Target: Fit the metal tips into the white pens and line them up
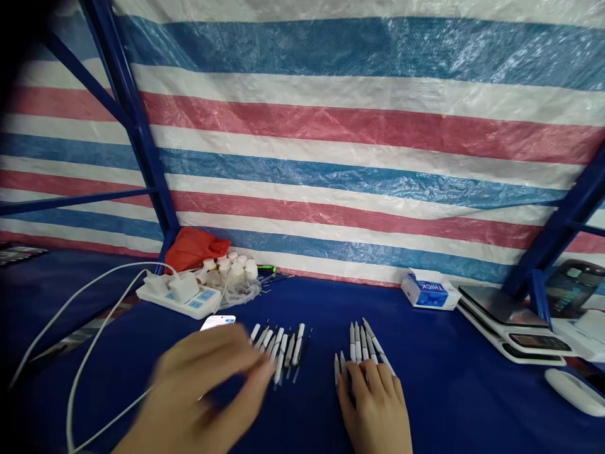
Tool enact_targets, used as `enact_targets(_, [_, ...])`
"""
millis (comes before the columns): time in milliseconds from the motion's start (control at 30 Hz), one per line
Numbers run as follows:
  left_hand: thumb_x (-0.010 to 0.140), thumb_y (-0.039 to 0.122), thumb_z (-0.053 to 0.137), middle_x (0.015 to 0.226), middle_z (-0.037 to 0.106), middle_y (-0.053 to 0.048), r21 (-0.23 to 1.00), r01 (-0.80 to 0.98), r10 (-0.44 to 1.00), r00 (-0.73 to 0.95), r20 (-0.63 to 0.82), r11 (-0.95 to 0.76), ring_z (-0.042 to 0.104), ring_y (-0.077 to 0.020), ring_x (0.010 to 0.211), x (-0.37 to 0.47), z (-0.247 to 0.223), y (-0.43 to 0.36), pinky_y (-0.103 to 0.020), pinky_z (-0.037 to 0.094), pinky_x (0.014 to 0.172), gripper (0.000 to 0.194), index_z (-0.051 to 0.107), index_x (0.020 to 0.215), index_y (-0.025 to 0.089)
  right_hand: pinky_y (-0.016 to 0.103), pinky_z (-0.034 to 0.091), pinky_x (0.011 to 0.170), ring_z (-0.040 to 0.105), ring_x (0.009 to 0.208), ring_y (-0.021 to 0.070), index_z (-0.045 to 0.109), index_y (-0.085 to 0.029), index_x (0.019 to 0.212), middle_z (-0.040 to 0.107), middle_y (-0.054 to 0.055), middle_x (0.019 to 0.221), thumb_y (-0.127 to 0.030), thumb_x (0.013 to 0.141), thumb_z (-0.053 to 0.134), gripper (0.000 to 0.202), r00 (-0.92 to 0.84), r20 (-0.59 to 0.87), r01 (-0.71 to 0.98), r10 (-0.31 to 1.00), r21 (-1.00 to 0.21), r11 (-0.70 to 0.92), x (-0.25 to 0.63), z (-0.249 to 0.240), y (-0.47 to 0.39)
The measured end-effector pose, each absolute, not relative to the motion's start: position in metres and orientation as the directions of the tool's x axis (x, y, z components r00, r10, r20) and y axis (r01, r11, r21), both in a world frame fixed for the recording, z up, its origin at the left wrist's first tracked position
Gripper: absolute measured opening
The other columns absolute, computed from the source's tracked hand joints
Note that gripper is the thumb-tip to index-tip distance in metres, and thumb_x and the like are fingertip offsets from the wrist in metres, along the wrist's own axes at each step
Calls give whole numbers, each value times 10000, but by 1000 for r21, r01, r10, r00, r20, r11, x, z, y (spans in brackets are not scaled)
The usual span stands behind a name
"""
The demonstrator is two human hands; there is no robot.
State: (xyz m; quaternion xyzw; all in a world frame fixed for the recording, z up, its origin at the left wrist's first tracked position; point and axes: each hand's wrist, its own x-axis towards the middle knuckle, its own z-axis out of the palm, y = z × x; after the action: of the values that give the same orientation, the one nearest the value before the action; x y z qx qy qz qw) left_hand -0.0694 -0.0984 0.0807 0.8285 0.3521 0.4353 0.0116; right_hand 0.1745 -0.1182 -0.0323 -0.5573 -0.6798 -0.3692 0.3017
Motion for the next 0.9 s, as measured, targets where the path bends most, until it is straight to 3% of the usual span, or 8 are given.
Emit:
enact_targets(67, [964, 296, 579, 665, 642, -1, 354, 686, 750, 439, 495, -636, 592, -157, 624, -49, 82, -67, -276, 415, 590, 295, 633, 688, 205, 340, 377, 647, 577, 660, 208, 705, -201, 830, 659, 69, 723, -318, 1056, 356, 432, -232, 814, 972, 532, 207, 108, 170, -30, -116])
enact_targets(200, [945, 329, 598, 874, 727, -75, 225, 851, 880, 460, 120, -475, 675, -261, 889, -12, 64, -12, -334, 474, 757, 216, 708, 836, 180, 339, 368, 678, 581, 681, 207, 706, -192, 906, 655, 69, 755, -304, 1034, 432, 323, -277, 802, 961, 529, 236, 146, 171, -35, -114])
enact_targets(367, [925, 342, 599, 987, 731, -153, 138, 892, 900, 436, -12, -431, 631, -350, 1098, 5, 38, 5, -444, 470, 927, 244, 746, 924, 148, 342, 383, 697, 609, 722, 218, 705, -217, 916, 679, 71, 804, -322, 999, 503, 242, -312, 750, 950, 583, 249, 188, 181, -49, -111])
enact_targets(567, [830, 243, 615, 971, 725, -151, 184, 903, 918, 397, -14, -388, 672, -314, 987, 12, 24, 5, -379, 479, 830, 163, 742, 859, 145, 338, 398, 642, 612, 666, 213, 699, -211, 829, 676, 65, 762, -239, 980, 483, 265, -314, 725, 949, 613, 245, 197, 174, -48, -108])
enact_targets(633, [782, 238, 638, 883, 723, -122, 284, 882, 920, 392, 1, -376, 683, -275, 880, 12, 24, 8, -324, 456, 730, 119, 707, 738, 152, 337, 408, 610, 605, 626, 214, 666, -208, 738, 654, 69, 704, -246, 981, 444, 332, -217, 752, 976, 622, 146, 163, 165, -42, -107])
enact_targets(733, [738, 257, 650, 675, 673, -58, 502, 780, 910, 414, 36, -375, 647, -206, 704, 2, 31, 14, -280, 386, 618, 208, 578, 562, 172, 312, 427, 547, 605, 562, 201, 617, -225, 640, 634, 52, 618, -325, 952, 483, 353, 4, 726, 972, 688, -165, 168, 155, -25, -106])
enact_targets(833, [763, 323, 602, 634, 664, -24, 753, 542, 866, 495, 73, -373, 600, -167, 597, -14, 40, 22, -261, 373, 561, 220, 521, 608, 190, 286, 388, 441, 570, 448, 173, 686, -237, 678, 639, 18, 552, -431, 845, 618, 265, 228, 481, 806, 847, -581, 114, 156, 3, -100])
enact_targets(900, [802, 406, 562, 693, 702, -23, 890, 320, 815, 572, 91, -324, 593, -156, 560, -25, 42, 27, -254, 412, 545, 226, 498, 716, 206, 286, 434, 480, 615, 501, 189, 721, -232, 700, 669, 27, 577, -492, 774, 688, 273, 286, 298, 630, 911, -775, 56, 160, 24, -87])
